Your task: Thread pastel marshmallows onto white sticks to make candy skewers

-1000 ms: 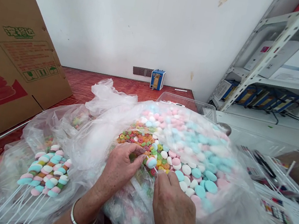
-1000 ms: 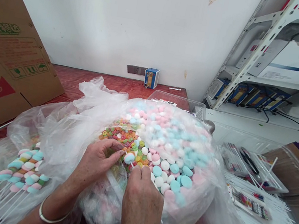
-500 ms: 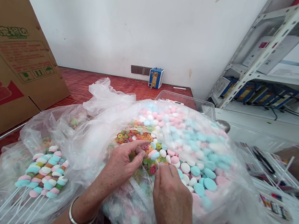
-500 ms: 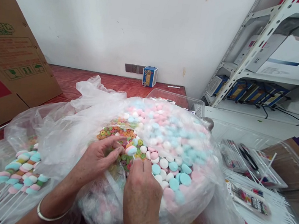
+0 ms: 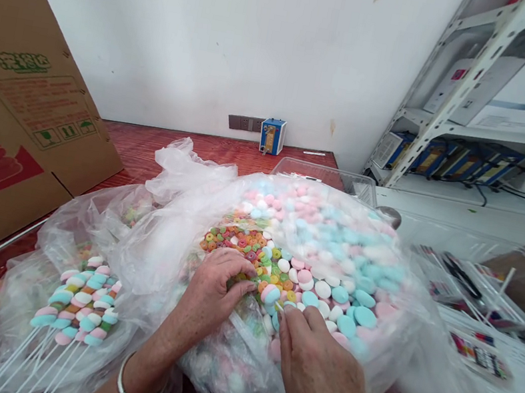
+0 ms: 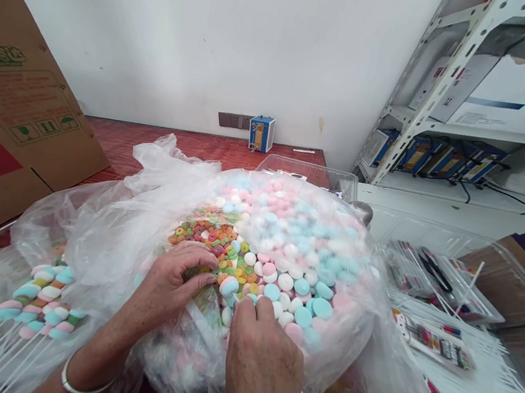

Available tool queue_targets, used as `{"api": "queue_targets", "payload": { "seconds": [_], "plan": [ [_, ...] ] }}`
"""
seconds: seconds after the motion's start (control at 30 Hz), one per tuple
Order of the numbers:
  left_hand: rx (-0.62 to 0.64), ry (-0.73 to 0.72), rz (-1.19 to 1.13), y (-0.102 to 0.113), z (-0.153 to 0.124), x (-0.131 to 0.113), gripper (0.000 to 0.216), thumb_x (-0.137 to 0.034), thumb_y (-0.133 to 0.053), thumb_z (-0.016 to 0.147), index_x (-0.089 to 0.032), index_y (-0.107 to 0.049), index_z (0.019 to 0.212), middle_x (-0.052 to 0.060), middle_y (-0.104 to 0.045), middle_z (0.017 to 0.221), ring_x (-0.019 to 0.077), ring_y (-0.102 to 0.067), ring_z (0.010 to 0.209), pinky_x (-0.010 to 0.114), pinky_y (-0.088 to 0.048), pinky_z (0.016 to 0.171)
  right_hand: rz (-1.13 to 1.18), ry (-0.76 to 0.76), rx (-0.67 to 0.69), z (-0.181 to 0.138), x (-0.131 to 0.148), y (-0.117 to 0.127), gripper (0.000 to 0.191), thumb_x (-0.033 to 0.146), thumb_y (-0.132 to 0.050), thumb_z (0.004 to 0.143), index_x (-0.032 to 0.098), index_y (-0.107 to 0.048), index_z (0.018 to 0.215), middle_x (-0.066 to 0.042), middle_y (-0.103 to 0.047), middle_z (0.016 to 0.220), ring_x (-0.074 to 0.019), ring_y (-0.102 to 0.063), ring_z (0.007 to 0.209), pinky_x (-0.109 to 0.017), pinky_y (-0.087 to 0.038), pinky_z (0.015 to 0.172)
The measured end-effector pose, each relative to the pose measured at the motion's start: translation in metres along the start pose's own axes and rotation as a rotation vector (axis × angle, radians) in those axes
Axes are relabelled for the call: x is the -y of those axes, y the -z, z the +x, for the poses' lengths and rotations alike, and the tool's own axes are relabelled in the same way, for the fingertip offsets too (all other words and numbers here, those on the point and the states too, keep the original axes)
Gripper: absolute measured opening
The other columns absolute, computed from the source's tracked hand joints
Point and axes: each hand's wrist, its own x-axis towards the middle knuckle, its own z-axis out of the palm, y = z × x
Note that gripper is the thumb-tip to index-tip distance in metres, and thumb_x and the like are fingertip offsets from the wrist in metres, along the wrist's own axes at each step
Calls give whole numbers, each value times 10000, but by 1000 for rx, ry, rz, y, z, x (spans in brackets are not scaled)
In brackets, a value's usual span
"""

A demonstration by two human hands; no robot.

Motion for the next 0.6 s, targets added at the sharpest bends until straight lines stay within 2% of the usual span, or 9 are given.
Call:
{"api": "queue_targets", "payload": {
  "seconds": [0.23,0.33,0.4,0.5,0.6],
  "plan": [
    [-9,1,-179,1,1,-4,101,-121,-656,855,-191,-715,899,24,-729,874,172,-655,860,298,-479,807,6,27,-90,5,2,4,247,89,-760,642,243,-590,732,14,-607,694,-199,-610,451,-279,-262,406],
    [-38,114,-418,0,4,-11,95,-146,-683,836,-200,-741,890,18,-724,889,158,-650,864,271,-490,810,114,18,-200,6,6,3,143,120,-658,775,236,-581,741,0,-597,688,-190,-604,474,-288,-330,416],
    [-108,250,-683,-3,6,-16,40,-208,-728,813,-197,-751,843,19,-716,917,151,-642,894,248,-498,819,280,-2,-279,6,11,3,167,159,-524,902,226,-588,763,-18,-600,704,-184,-631,553,-278,-404,472],
    [-200,445,-1110,-7,9,-23,133,-296,-818,734,-201,-755,803,-10,-676,825,105,-617,771,200,-505,724,501,4,-341,3,16,1,270,160,-375,979,169,-645,975,-60,-634,803,-185,-680,736,-257,-499,615],
    [-194,565,-1377,-8,9,-31,383,-283,-882,654,-234,-752,1010,-41,-630,765,64,-566,646,173,-494,636,527,55,-269,-3,14,-2,358,179,-371,1001,163,-558,1306,-63,-662,903,-168,-691,754,-239,-525,637]
  ]
}}
